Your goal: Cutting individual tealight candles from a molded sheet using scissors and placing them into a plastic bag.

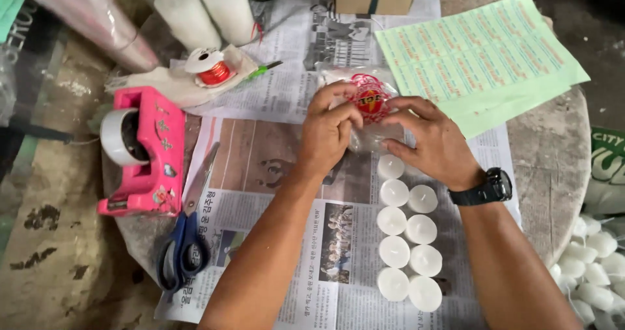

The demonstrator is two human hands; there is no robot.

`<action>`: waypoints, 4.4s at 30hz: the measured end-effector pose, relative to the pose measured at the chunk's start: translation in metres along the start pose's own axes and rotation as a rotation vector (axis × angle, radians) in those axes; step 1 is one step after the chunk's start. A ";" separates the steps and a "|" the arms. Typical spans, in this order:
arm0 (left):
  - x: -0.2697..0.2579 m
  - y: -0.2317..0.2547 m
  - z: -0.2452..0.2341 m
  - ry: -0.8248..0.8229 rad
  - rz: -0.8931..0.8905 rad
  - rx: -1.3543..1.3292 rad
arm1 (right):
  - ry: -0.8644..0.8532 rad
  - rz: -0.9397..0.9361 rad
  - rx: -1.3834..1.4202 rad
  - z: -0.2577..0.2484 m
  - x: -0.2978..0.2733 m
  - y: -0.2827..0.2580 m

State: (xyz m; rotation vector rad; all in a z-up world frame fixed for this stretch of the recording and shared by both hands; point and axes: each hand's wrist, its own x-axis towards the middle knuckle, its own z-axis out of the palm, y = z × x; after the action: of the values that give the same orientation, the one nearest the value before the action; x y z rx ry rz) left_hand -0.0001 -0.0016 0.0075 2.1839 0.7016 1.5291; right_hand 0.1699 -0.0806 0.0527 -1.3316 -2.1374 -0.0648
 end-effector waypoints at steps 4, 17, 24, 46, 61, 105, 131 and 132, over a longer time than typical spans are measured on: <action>-0.004 -0.008 -0.002 0.151 -0.101 0.183 | -0.012 0.069 -0.148 0.013 -0.009 0.005; -0.005 0.005 -0.017 -0.126 0.157 0.688 | -0.049 0.267 -0.158 0.025 0.016 0.005; -0.009 0.016 -0.002 -0.056 0.258 0.674 | 0.074 0.248 -0.144 0.028 0.006 0.005; -0.006 0.010 -0.009 -0.019 0.020 0.374 | -0.007 0.147 0.057 0.007 0.011 -0.012; 0.012 0.026 -0.027 -0.062 -0.039 0.024 | -0.029 0.167 -0.087 0.000 0.014 -0.020; 0.019 0.069 -0.042 -0.016 -0.621 -0.928 | -0.065 0.050 1.002 -0.019 0.015 -0.032; 0.006 0.018 -0.053 0.108 -0.656 -0.499 | 0.876 0.790 1.270 -0.031 -0.006 0.039; 0.006 0.018 -0.053 0.122 -0.644 -0.492 | 0.898 0.808 1.226 -0.030 -0.005 0.039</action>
State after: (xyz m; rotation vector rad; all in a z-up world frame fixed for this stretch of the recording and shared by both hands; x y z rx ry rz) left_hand -0.0453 -0.0106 0.0400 1.3375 0.8486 1.3093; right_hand 0.2178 -0.0761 0.0638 -0.9451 -0.5138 0.7081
